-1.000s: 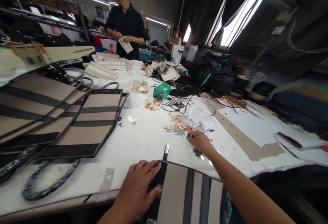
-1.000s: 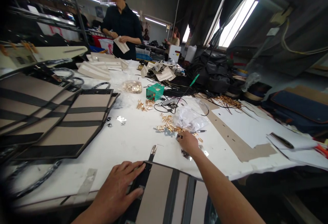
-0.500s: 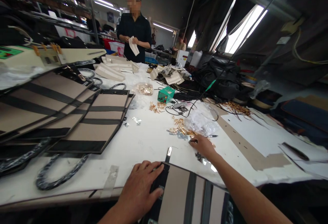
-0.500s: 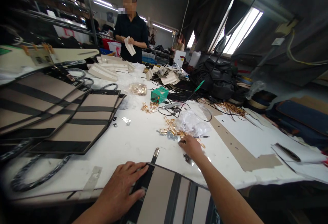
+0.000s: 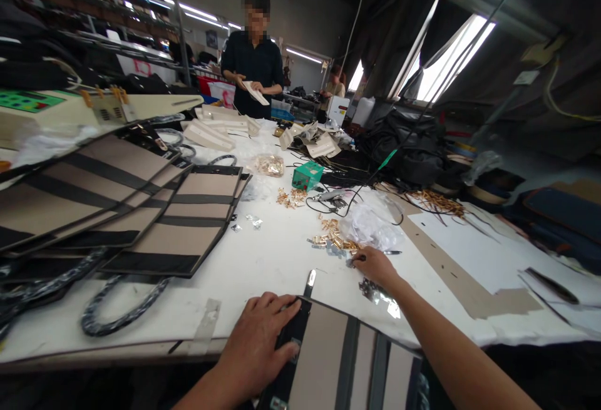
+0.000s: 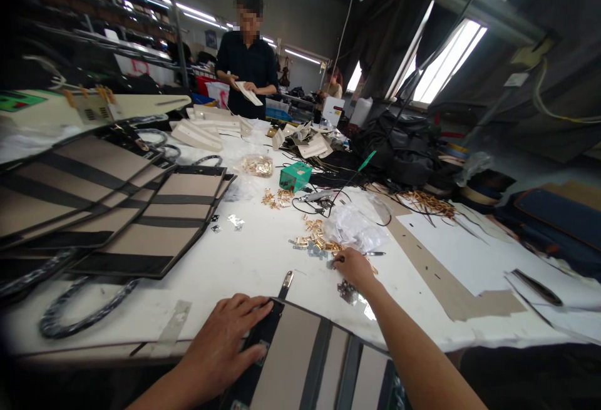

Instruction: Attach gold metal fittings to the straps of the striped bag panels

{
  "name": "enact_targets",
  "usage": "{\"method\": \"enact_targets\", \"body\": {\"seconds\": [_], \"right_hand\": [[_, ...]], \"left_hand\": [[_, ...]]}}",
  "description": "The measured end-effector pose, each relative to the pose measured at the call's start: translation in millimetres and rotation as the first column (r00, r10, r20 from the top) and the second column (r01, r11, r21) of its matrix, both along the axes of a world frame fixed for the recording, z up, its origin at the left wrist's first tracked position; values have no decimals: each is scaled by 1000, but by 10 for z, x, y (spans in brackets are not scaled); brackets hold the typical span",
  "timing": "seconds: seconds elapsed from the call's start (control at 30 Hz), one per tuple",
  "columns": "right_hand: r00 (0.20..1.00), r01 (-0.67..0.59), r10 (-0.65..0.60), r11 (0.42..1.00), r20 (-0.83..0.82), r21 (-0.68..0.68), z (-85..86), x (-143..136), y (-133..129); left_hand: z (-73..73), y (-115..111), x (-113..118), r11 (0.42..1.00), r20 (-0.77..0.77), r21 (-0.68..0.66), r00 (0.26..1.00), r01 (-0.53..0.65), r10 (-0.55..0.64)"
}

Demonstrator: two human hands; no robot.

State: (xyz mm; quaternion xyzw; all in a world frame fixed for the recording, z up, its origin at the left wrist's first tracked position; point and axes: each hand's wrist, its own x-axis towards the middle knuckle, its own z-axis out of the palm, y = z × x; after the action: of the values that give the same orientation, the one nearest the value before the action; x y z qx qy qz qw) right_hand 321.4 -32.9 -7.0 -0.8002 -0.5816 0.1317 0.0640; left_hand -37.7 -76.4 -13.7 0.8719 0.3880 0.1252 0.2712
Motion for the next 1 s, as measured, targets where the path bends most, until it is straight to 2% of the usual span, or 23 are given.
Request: {"method": "enact_targets", "body": {"seconds": [0.3, 0.4, 0.5, 0.57, 0.63, 0.73, 0.8, 0.87, 1.0], "right_hand": [[1000, -4, 3, 1000, 15, 24, -67, 2, 30], [1000, -4, 4, 999, 2, 51, -2, -36, -20], [999, -13, 17, 996, -47, 89, 159, -134, -116], [993, -46, 55, 994, -101, 96, 306, -286, -206], [967, -130, 141, 989, -210, 65, 445, -529, -309], [865, -255, 215, 967, -454, -28, 547, -998, -453], [803, -271, 175, 959, -570, -88, 521, -1278, -512], [782, -274, 162, 957, -601, -99, 449, -1462, -528], [805, -289, 228, 957, -548, -27, 320, -1542, -486]], "left_hand": [[51, 1, 27, 1000, 2, -30, 1000, -9, 9], [29, -6, 19, 1000, 15, -17, 1000, -6, 6], [-11, -21, 9, 1000, 40, 4, 999, -4, 4], [-42, -30, 5, 1000, 59, 18, 998, -3, 1], [-68, -33, 5, 1000, 71, 30, 997, -6, 3], [-82, -29, 8, 999, 74, 44, 997, -5, 2], [-73, -27, 9, 999, 75, 49, 997, -1, -3], [-56, -28, 9, 999, 77, 51, 997, 4, -8], [-31, -36, 9, 998, 84, 58, 996, -1, -4]]}}
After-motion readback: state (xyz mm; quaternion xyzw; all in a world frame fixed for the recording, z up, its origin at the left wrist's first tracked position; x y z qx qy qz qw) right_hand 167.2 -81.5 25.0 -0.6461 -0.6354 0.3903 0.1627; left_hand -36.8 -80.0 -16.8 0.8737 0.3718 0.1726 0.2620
